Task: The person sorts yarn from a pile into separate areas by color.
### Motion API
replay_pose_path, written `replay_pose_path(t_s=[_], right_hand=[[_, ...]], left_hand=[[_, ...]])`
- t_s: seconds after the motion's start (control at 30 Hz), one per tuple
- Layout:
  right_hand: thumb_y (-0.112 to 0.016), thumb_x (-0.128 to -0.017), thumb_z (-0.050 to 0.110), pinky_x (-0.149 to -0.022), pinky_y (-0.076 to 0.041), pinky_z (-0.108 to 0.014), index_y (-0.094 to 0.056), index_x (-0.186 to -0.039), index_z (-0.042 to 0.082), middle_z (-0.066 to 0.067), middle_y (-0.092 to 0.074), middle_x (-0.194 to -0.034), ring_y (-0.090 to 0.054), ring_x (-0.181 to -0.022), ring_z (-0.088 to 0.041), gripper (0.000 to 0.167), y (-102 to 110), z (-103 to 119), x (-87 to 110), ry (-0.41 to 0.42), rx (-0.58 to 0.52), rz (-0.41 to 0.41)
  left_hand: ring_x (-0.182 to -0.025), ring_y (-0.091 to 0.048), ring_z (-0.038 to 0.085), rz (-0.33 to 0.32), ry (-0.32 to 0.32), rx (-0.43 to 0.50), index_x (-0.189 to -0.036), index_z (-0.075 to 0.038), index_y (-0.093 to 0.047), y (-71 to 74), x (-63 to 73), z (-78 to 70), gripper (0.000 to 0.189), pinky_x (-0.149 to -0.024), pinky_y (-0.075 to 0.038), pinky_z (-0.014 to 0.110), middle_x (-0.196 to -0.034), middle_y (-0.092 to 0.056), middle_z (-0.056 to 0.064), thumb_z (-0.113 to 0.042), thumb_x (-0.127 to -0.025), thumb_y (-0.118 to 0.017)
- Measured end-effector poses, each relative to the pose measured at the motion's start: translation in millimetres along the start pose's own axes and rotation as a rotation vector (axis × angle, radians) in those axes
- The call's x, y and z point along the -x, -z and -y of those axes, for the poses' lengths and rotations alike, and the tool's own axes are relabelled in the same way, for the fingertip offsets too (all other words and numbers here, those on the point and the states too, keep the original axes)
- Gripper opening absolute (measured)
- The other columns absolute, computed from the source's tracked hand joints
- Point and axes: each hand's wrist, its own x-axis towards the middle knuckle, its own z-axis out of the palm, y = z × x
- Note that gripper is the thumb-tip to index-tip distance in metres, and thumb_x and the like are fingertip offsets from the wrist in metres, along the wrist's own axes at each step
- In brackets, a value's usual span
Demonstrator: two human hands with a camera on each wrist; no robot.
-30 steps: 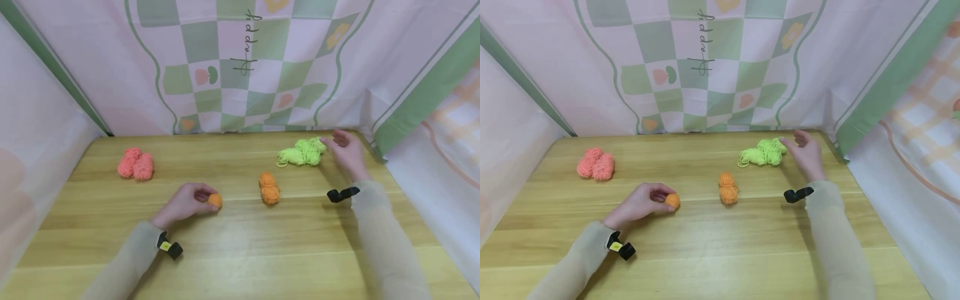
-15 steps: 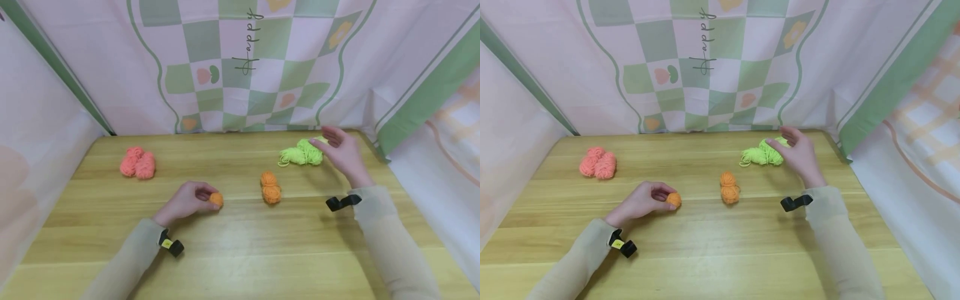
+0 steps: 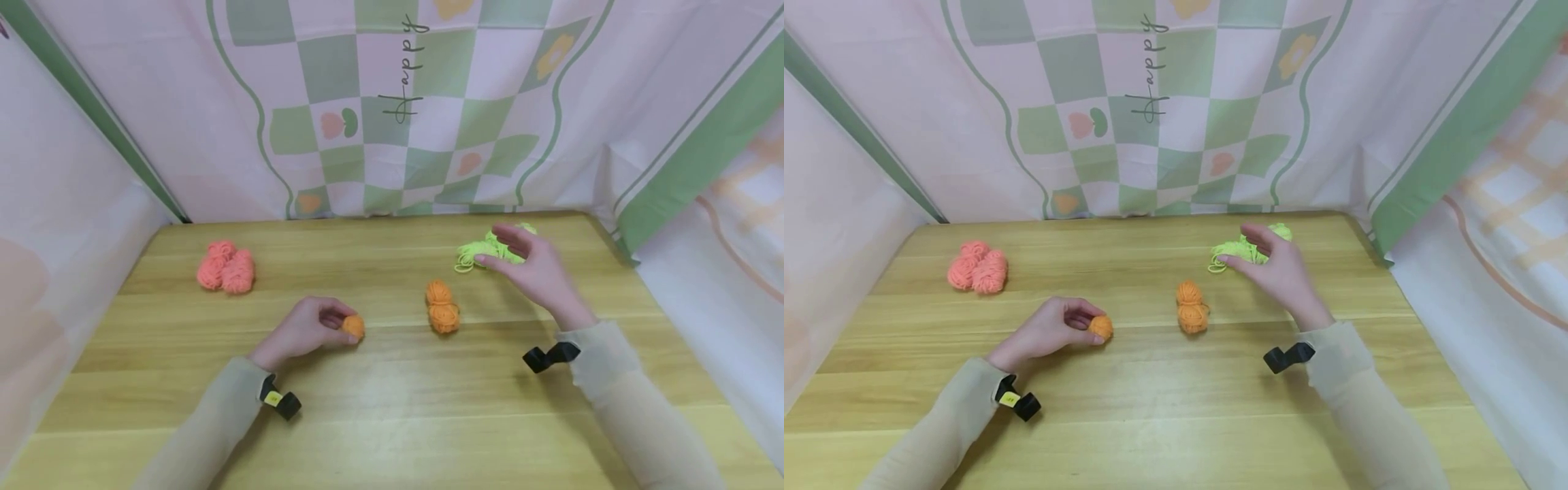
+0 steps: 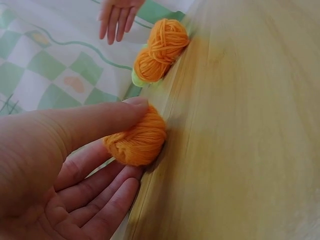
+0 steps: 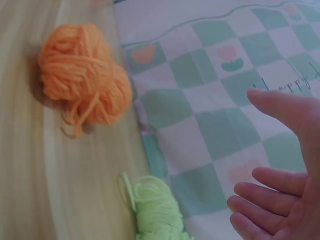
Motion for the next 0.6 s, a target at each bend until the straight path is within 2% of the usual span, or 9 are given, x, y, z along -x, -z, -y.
replay_pose_path(t_s=[0.4,0.6], right_hand=[[-0.084,-0.083,0.046,-0.113,-0.036,-0.053,-0.05,-0.148,0.006,-0.013,-0.051,-0.149,-0.047,-0.135,-0.037,0.084,-27.8,-0.3,18.2,0.015,0.016,0.116],[-0.086,-0.078,0.052,-0.113,-0.036,-0.052,-0.051,-0.147,0.006,-0.012,-0.054,-0.147,-0.048,-0.134,-0.037,0.09,-43.2,-4.5,26.6,0.005,0.053,0.173]], left_hand=[[-0.094,-0.067,0.017,0.012,-0.006,-0.017,-0.114,-0.008,-0.074,1.3,-2.1,5.7,0.042,-0.088,-0.056,0.037,-0.101,-0.072,0.0,-0.024,-0.079,-0.091],[-0.094,-0.066,0.017,0.009,-0.015,-0.024,-0.113,-0.008,-0.074,1.8,-2.9,6.8,0.042,-0.088,-0.055,0.036,-0.102,-0.072,0.0,-0.024,-0.078,-0.091]])
